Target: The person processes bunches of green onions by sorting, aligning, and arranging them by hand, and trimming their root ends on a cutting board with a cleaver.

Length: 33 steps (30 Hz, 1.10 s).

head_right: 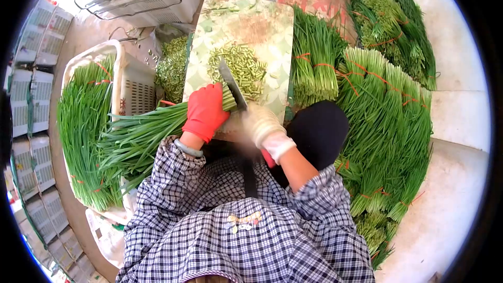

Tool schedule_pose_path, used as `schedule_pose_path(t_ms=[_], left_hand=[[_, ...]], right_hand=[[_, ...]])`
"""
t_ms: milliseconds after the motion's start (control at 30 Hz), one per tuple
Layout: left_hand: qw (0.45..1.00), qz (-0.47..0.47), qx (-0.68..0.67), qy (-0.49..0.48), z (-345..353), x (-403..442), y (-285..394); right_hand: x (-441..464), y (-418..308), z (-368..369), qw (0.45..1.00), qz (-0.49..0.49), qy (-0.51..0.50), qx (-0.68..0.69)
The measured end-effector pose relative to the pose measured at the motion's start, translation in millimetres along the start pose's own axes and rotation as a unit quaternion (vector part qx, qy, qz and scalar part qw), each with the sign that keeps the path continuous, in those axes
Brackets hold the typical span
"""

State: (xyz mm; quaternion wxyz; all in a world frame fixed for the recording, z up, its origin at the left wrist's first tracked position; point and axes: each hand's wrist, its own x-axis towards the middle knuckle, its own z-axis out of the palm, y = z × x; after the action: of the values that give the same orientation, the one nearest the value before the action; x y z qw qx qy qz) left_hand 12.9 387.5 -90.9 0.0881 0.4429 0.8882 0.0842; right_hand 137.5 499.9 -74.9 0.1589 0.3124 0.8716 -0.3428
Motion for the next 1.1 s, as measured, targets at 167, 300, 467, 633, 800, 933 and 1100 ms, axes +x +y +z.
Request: schedule_pose_path(t_ms=[167,300,467,633,800,933,1100], left_hand=[[0.999,0.002,-0.023,-0.023,-2.9,2.4,-5.1],[0.998,0.017,-0.056,-0.033,-24.2,1.7,-10.2],[0.982,0.016,-0.177,0.055,-89.2,-19.7,-29.8],[0.925,0.012,-0.351,0.144,-213.2,-64.4,-23.3],[0.738,0.094,-0.607,0.28,-293.3,-91.9,11.7],[0.694,0.163,-0.63,0.307,-293.5,-100.7,26.7],[0.776,0.166,-0.587,0.161,-200.4,-98.9,-14.3]], right_hand=[[-37.2,-9.7,-5.8,0.995,0.076,-0.065,-0.021],[15.6,5.7,22.0,0.998,0.02,0.059,-0.013],[32.5,-6.3,-11.9,0.999,-0.014,0.036,0.019],[-8.9,-44.9,-17.5,0.947,-0.202,0.23,0.097],[-79.6,-143.0,-82.0,0.799,-0.5,0.176,0.285],[-93.0,-175.2,-90.0,0.741,-0.464,0.035,0.484],[-97.4,-153.1,-102.8,0.787,-0.458,0.025,0.413]])
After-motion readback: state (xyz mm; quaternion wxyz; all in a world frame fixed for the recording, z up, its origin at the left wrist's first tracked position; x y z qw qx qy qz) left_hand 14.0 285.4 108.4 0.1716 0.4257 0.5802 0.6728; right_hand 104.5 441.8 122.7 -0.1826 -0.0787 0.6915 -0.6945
